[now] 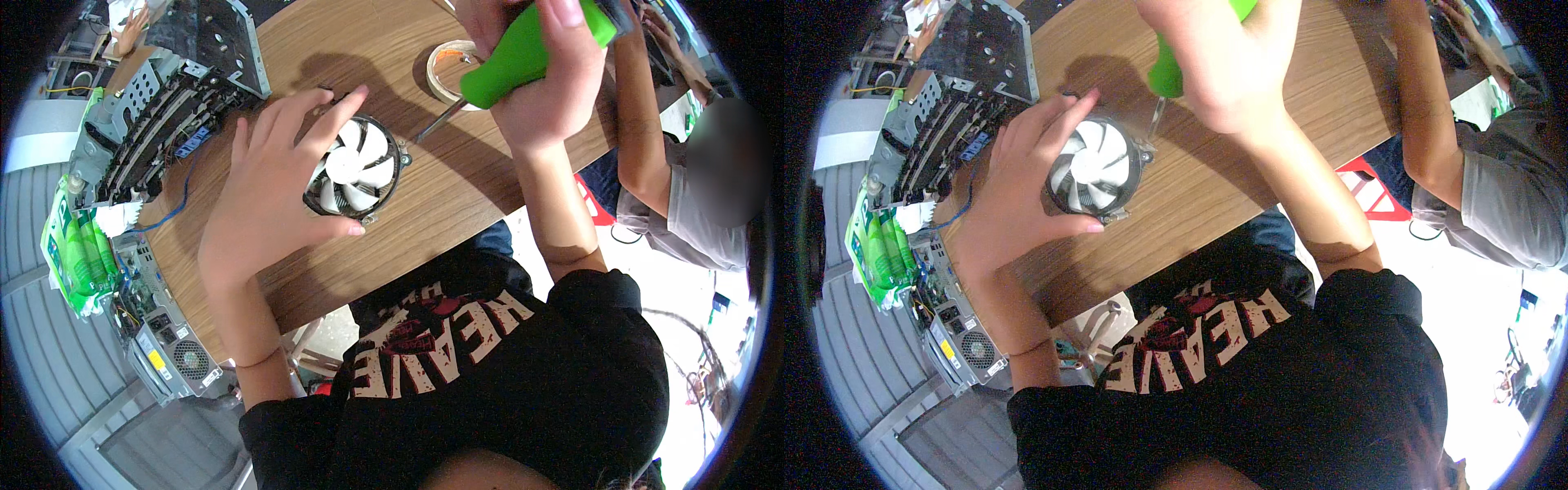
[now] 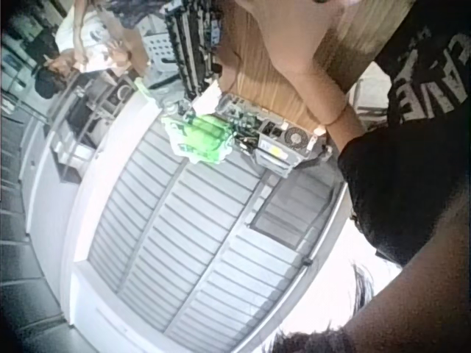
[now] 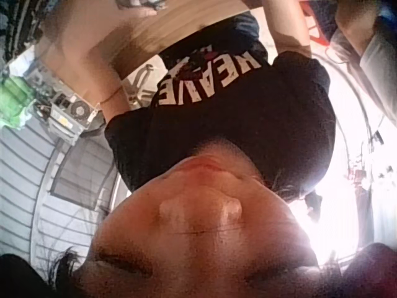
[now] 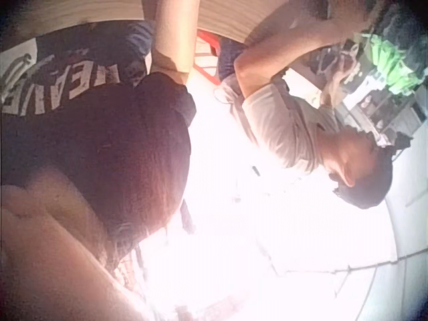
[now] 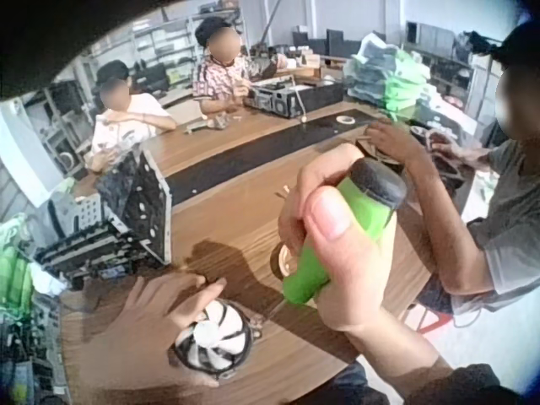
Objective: The person uses a screwdriver to remove screws from a computer cooling fan and heatsink assembly on a table, eventually separating the fan from the metal heatsink and setting the parts down.
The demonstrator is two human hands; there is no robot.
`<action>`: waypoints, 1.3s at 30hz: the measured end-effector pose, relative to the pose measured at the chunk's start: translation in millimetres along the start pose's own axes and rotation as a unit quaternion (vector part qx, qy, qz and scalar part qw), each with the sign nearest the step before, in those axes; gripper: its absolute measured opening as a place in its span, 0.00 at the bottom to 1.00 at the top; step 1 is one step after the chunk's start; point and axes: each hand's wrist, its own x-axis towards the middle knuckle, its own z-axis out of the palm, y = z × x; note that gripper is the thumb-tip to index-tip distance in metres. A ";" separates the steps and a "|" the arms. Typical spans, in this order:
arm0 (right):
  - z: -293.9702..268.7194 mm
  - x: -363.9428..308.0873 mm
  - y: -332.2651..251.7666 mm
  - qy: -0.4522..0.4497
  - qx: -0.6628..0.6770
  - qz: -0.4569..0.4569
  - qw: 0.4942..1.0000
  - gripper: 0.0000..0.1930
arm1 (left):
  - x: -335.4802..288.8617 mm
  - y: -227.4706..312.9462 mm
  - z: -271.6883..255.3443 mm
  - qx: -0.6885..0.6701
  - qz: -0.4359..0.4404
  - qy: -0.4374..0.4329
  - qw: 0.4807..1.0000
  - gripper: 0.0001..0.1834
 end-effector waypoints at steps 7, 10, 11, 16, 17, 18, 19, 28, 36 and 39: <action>5.5 -16.0 8.1 -0.002 0.000 0.024 1.000 0.22 | -0.9 -2.9 4.6 -0.009 -0.023 -0.023 0.999 0.54; 11.7 -16.2 3.5 -0.013 -0.003 0.029 0.999 0.22 | -1.5 -0.9 4.5 0.005 -0.024 -0.016 1.000 0.52; 12.0 -16.2 3.8 -0.014 -0.005 0.031 0.999 0.22 | -1.2 -0.6 4.6 0.004 -0.024 -0.016 1.000 0.52; 18.9 -16.6 6.3 -0.028 -0.009 0.015 0.999 0.21 | -0.8 -1.4 6.5 -0.020 -0.024 -0.008 0.999 0.51; 19.8 -14.8 6.3 -0.025 0.014 0.027 0.999 0.21 | -1.4 -1.7 7.6 -0.021 -0.024 -0.007 0.999 0.51; 21.0 -13.2 6.4 -0.021 0.038 0.038 0.998 0.21 | -2.3 -2.3 9.4 -0.019 -0.027 0.005 0.999 0.49; 17.9 -7.9 14.4 -0.073 0.022 -0.048 0.996 0.24 | -3.2 -2.7 10.7 -0.017 -0.029 0.016 0.999 0.47; 23.0 0.9 28.8 -0.108 -0.119 -0.129 0.979 0.27 | -3.4 -4.5 12.7 -0.048 -0.026 0.024 0.998 0.45; 23.4 -14.7 5.3 -0.008 0.097 0.149 0.984 0.17 | -4.0 -3.2 9.2 -0.028 -0.002 0.015 0.999 0.49; 17.9 -25.2 18.2 -0.022 0.151 0.141 0.978 0.15 | -11.4 -3.0 0.1 -0.010 0.006 -0.019 1.000 0.50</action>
